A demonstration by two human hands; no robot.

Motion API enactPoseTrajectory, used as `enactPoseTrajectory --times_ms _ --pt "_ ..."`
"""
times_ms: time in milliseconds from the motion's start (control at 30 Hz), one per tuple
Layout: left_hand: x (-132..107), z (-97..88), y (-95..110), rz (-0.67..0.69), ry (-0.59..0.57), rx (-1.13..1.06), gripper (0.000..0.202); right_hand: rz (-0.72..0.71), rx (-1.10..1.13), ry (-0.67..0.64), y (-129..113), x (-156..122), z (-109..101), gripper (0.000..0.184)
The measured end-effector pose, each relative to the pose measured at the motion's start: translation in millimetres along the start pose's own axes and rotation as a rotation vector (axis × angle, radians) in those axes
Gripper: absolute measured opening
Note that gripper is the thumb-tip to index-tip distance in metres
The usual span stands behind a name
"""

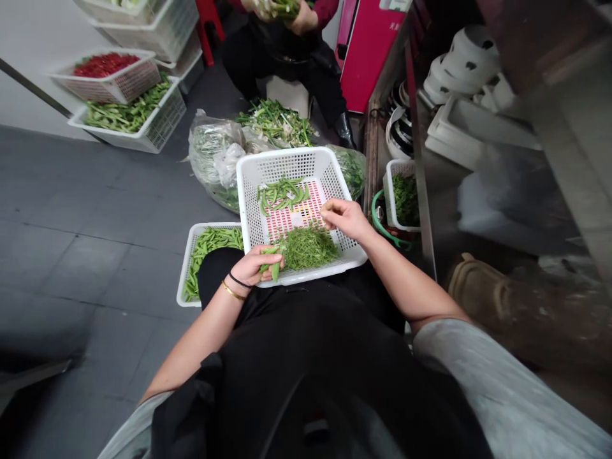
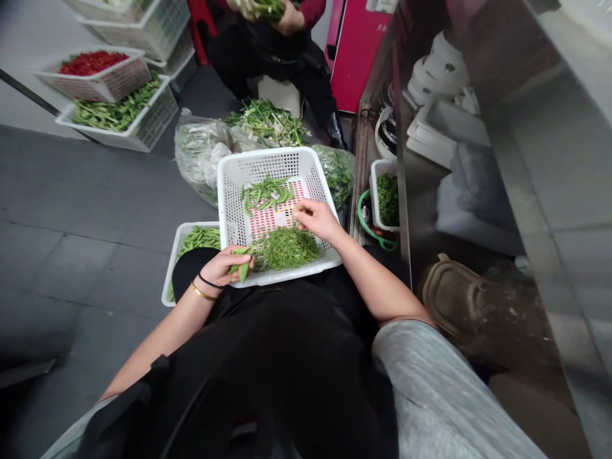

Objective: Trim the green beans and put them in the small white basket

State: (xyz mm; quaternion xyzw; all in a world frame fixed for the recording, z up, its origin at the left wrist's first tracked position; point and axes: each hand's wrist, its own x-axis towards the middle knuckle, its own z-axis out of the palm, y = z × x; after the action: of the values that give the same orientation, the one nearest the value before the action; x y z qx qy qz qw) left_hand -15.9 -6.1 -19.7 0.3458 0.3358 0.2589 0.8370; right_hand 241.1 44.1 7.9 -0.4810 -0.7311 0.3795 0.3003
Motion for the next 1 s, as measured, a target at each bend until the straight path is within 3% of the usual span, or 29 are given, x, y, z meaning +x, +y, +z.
enactPoseTrajectory --times_ms 33,100,200,300,400,500,600,667,700,800,833,900,1000 --pt "1 -0.7 -1 -0.005 -0.005 -0.004 0.025 -0.027 -0.075 0.044 -2 -1 1 0.025" --pt "3 -1.9 -3 -0.008 -0.016 -0.008 0.025 -0.167 -0.253 0.002 -12 -4 10 0.033" --pt "7 -1.3 -2 -0.01 -0.041 0.038 0.026 -0.4 -0.475 -0.27 -29 -8 34 0.033" --pt "5 5.6 5 0.056 0.058 0.266 0.023 -0.448 -0.567 -0.439 -34 -6 47 0.029" --pt "-5 18.4 16 0.268 0.201 0.627 0.015 -0.399 -0.378 -0.495 -34 -3 46 0.026" --pt "-13 26.9 23 0.421 0.235 0.781 0.009 -0.247 0.071 -0.553 -31 0 42 0.029" --pt "-16 18.2 24 0.545 0.48 0.615 0.007 -0.029 0.356 -0.485 -15 7 41 0.033" --pt "-16 3.1 26 0.626 0.659 0.345 0.011 0.088 0.279 -0.511 4 16 40 0.033" --pt "-16 -5.6 27 0.643 0.689 0.195 0.013 0.139 0.159 -0.588 13 24 39 0.03" --pt "-14 -27.7 30 0.587 0.552 -0.162 0.019 0.199 -0.342 -0.798 34 57 46 0.025" --pt "-14 -32.2 30 0.547 0.479 -0.237 0.02 0.177 -0.473 -0.779 36 71 54 0.028" --pt "-12 -36.1 27 0.47 0.375 -0.336 0.022 0.117 -0.605 -0.611 36 101 77 0.031" --pt "-9 -34.3 20 0.364 0.292 -0.371 0.03 0.071 -0.594 -0.442 30 138 118 0.028"
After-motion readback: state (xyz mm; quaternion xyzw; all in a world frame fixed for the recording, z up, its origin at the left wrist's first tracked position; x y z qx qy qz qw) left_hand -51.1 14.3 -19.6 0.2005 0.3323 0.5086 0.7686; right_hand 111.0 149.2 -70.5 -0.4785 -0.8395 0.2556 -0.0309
